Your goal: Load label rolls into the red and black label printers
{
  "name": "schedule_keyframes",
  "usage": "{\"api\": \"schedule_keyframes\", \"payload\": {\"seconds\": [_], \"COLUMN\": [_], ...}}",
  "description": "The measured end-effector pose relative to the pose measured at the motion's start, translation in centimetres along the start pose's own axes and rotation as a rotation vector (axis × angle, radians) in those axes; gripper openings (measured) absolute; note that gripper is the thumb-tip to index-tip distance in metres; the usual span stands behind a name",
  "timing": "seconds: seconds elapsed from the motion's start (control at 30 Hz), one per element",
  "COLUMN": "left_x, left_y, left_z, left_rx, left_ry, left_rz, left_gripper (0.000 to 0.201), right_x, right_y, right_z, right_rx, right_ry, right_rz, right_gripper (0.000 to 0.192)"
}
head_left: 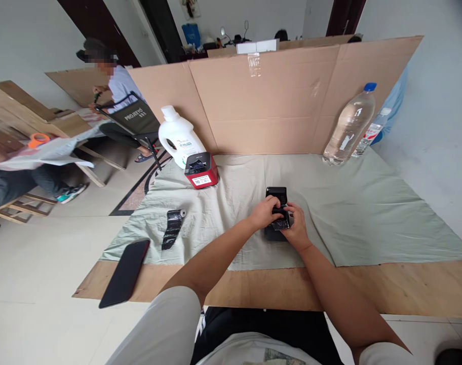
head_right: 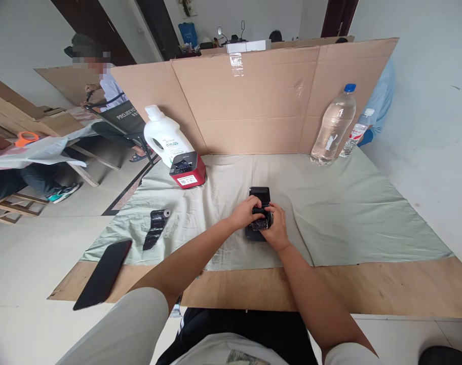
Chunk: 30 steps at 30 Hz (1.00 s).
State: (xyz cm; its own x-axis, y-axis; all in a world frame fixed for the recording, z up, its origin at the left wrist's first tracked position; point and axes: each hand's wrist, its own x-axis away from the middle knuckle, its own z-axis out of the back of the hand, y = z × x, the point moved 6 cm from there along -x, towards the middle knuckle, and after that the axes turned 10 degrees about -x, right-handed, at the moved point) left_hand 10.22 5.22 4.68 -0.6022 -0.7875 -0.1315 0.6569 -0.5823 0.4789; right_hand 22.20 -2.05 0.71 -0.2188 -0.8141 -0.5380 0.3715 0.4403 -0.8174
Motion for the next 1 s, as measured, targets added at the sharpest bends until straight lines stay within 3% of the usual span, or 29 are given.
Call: {"api": "schedule_keyframes", "payload": {"seconds": [0.17, 0.27, 0.4, 0.47, 0.63, 0.8, 1.0], "left_x": [-0.2, 0.0, 0.9, 1.1, 0.7, 1.1, 5.1], "left_y": [-0.9, -0.5, 0.2, -0.1, -2.8, -3.5, -2.1], "left_z": [-0.7, -0.7, 0.0, 0.4, 1.6, 0.4, 0.0], "left_rx": [0.073, -0.026, -0.185, -0.184, 0.077, 0.437, 0.373], "left_ry": [0.013, -0.027, -0.012, 0.043, 0.388, 0.371, 0.48], "left_rz": [0.02, -0.025, -0.106, -0.092, 0.084, 0.061, -0.045], "left_gripper": [0.018, 0.006, 0.022, 0.025, 0.047, 0.068, 0.063], "right_x": [0.0, 0.0, -0.1, -0.1, -0.1, 0.2, 0.1], "right_y": [-0.5, -0.4, -0.2, 0.1, 1.4, 2.4, 0.8], "right_z": [0.2, 0.1, 0.3, 0.4, 1.2, 1.4, 1.4], "right_rx": [0.04, 0.041, 0.006, -0.045, -0.175, -0.143, -0.024], "right_ry": [0.011, -0.005, -0.016, -0.011, 0.119, 0.217, 0.199], "right_rz": [-0.009, -0.016, -0.029, -0.053, -0.139, -0.209, -0.093], "right_gripper": [0.014, 0.012, 0.018, 0.022, 0.028, 0.031, 0.039]}}
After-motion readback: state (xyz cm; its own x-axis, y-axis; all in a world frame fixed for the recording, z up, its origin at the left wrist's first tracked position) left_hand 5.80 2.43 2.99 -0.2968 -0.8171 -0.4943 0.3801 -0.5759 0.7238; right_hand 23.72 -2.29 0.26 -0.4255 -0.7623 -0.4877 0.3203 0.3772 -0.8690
